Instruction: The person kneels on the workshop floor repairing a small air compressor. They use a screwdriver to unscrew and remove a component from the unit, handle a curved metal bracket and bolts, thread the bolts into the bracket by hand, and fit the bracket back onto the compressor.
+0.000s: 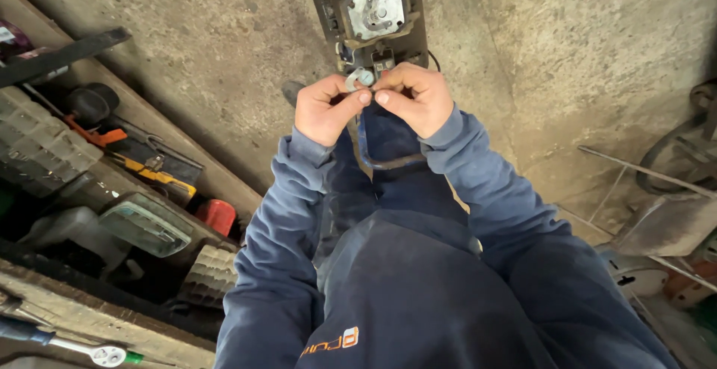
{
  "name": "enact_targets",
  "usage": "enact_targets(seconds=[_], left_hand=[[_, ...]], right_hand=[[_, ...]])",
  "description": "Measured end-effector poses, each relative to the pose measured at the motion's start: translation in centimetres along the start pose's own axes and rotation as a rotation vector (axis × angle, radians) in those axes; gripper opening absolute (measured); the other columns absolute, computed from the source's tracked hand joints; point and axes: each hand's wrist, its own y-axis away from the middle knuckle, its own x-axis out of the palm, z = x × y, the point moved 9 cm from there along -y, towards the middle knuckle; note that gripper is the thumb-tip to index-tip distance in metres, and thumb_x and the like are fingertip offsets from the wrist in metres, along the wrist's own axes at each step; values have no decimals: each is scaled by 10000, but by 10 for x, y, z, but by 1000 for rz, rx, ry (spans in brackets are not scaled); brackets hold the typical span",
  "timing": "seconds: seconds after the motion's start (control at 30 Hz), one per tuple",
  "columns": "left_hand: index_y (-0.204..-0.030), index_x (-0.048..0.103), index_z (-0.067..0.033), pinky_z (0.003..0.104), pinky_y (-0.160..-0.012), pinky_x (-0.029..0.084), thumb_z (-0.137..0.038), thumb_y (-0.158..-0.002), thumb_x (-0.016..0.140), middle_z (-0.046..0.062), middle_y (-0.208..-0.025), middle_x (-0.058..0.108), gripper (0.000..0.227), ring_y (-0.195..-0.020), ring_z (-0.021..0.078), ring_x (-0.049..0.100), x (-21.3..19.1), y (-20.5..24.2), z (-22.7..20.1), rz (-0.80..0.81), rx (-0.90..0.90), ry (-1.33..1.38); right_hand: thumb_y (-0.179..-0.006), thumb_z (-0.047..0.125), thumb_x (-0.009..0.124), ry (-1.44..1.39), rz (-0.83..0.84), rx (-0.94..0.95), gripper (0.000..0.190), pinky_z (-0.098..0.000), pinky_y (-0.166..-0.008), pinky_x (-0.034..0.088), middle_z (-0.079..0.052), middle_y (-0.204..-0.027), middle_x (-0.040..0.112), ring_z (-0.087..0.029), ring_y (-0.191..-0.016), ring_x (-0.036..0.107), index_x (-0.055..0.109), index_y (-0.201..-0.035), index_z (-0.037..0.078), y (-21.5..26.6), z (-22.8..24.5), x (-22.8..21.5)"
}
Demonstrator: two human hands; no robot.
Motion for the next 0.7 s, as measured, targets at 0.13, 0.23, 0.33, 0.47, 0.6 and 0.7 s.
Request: enact_targets(seconds=[0.13, 0.23, 0.33, 0.47, 0.6, 0.7], left_hand=[[-982, 730, -1, 231, -709, 519, -71, -954, 771, 0, -870, 715, 86, -788, 50, 621, -3, -2, 0, 20, -26, 13], [-930, 706, 6, 249, -712, 507, -73, -979, 775, 26, -860, 716, 116, -779, 72, 617, -4, -4, 0, 97, 17, 36], [-908, 701, 2, 260, -696, 517, -83, -954, 772, 40, -884, 728, 120, -758, 88, 630, -2, -5, 5, 168, -24, 94], [-925, 706, -5, 267, -712, 533, -87, -954, 774, 49, -882, 732, 111, -765, 104, 647, 1, -3, 5, 227, -35, 174], [-960, 719, -7, 269, -710, 544, -94, -944, 776, 51, -876, 732, 105, -759, 106, 654, -2, 5, 5, 211, -75, 183], [-959, 724, -7, 267, -735, 541, -104, -993, 757, 56, -912, 740, 108, -787, 107, 658, -10, 6, -8, 177, 24, 176]], right_hand=[[-998, 73, 724, -72, 44, -9, 89, -258, -738, 462, -36, -947, 657, -84, -823, 574, 715, -1023, -12, 0, -3, -1], [-1001, 76, 716, -227, 125, 24, 100, -257, -732, 480, -43, -932, 672, -94, -818, 610, 715, -1028, -21, -3, -3, 5], [-986, 87, 720, -321, 179, 149, 131, -252, -606, 427, -60, -829, 649, -104, -681, 576, 726, -1020, -39, -2, -16, 12], [-974, 104, 719, -567, 225, 191, 155, -250, -548, 414, -94, -800, 676, -106, -614, 566, 711, -1018, -44, 3, -37, 24], [-983, 111, 718, -604, 217, 175, 154, -253, -563, 440, -94, -806, 694, -102, -620, 582, 715, -1027, -37, 2, -37, 29], [-978, 96, 728, -290, 125, 174, 144, -247, -561, 440, -71, -804, 693, -89, -631, 574, 735, -1042, -33, -1, -17, 24]])
